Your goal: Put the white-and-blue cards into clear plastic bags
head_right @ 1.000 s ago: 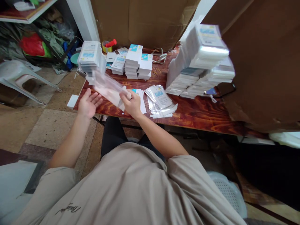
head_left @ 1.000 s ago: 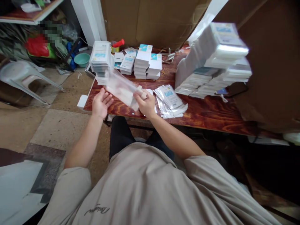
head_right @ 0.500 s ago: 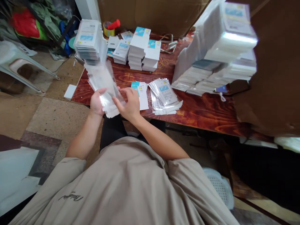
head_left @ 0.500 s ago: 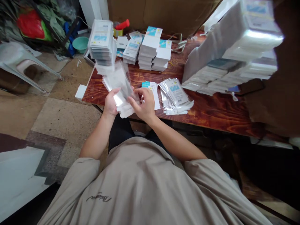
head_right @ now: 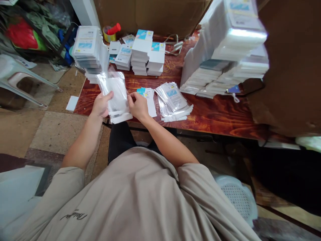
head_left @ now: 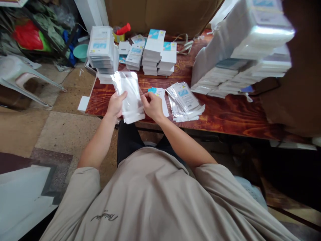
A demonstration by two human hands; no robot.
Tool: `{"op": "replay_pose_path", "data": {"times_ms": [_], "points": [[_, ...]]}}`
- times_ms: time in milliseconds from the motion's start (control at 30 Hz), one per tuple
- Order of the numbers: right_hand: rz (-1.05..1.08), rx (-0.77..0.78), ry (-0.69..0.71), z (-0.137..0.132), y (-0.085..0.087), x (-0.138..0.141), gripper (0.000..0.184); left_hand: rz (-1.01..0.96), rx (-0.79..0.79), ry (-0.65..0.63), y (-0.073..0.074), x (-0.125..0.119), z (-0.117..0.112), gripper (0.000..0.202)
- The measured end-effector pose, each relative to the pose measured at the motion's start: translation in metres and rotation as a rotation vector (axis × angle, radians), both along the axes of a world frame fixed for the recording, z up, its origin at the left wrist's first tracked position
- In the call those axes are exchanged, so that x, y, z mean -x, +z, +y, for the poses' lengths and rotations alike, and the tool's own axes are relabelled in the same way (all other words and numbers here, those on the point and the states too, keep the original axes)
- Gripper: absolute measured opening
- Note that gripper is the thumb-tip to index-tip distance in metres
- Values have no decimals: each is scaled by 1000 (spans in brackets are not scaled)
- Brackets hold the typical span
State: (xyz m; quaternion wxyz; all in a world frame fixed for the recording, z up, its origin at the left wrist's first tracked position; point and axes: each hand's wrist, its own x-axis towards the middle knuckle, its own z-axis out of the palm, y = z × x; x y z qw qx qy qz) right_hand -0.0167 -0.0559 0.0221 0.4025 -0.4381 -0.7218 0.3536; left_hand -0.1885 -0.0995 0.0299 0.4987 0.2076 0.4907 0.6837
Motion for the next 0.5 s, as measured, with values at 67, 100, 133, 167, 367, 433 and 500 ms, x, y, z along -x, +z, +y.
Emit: {"op": "replay_pose_path", "data": {"times_ms": [67, 100, 133, 167, 367, 433, 500], "points": [[7, 72, 25, 1, 1, 3, 18, 11, -16, -12, -2, -3, 1, 21], [13, 115, 48, 2, 1, 5, 17, 16, -24, -15, -3, -5, 2, 23], [26, 155, 71, 3, 2, 6, 15, 19, -32, -18, -4, -7, 2, 24], [42, 184, 83, 4, 2, 7, 15, 22, -38, -20, -5, -8, 2, 26], [81, 240, 51, 8, 2, 11, 33, 73, -39, -62, -11, -2, 3, 31], [113, 288, 80, 9, 1, 14, 27, 120, -23, -61, -14, 5, 7, 31], [129, 347, 88, 12, -1, 19, 25, 212, 1, -66, -18, 13, 14, 32]]}}
